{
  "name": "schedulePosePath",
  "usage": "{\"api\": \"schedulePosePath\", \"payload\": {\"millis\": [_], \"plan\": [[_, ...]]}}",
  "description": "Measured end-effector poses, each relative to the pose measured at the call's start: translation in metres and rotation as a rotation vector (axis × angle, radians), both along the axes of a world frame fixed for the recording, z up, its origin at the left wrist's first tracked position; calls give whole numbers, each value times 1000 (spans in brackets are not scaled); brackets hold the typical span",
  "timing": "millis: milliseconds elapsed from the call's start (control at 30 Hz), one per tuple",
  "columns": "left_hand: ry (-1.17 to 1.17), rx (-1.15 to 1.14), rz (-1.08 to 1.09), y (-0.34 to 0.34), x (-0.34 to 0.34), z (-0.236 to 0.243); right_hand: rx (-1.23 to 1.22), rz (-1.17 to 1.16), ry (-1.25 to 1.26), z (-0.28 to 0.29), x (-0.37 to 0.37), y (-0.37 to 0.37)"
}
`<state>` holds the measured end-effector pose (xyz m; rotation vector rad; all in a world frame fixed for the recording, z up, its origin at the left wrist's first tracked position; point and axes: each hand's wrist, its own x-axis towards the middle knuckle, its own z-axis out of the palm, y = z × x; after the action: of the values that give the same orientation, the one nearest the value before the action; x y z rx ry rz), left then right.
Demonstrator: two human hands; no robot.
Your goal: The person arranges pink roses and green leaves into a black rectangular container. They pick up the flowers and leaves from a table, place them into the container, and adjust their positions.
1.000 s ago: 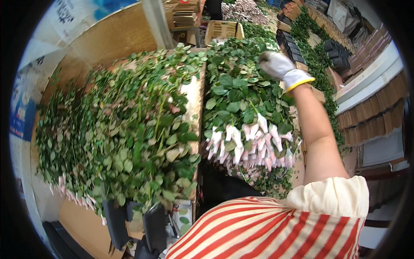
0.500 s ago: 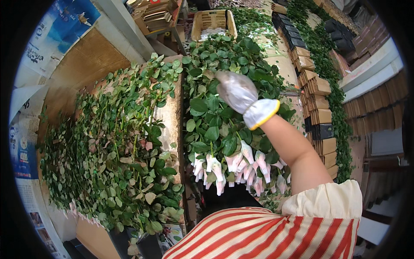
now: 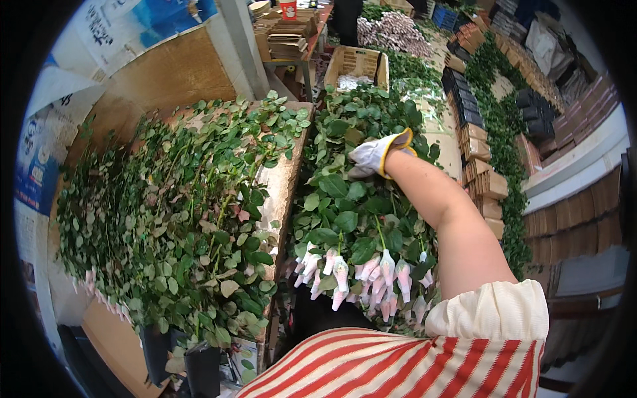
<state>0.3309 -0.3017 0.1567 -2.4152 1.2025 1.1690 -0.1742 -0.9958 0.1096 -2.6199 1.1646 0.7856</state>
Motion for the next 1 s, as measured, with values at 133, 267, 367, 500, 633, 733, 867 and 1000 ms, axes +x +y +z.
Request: {"api": "schedulePosePath", "payload": {"millis": [133, 267, 367, 500, 633, 733, 867, 1000], "plan": [[114, -213, 78, -3, -9, 4, 24, -156, -165, 33, -25, 9], [465, -269, 460, 0, -12, 7, 69, -625, -498, 48, -59, 31], [228, -261, 245, -1, -2, 13, -68, -850, -749, 60, -81, 47], [92, -576, 206, -22, 6, 28, 22, -1042, -1483, 99, -105, 72], [-249, -898, 44, -80, -3, 48, 35, -881, -1706, 173, -114, 96], [-229, -1125, -45, -124, -36, 65, -150, -578, -1579, 241, -107, 117], [197, -1309, -446, -173, -121, 101, -393, -301, -1541, 338, -79, 152], [605, -1509, -620, -214, -228, 158, -400, -381, -1666, 452, -12, 181]]}}
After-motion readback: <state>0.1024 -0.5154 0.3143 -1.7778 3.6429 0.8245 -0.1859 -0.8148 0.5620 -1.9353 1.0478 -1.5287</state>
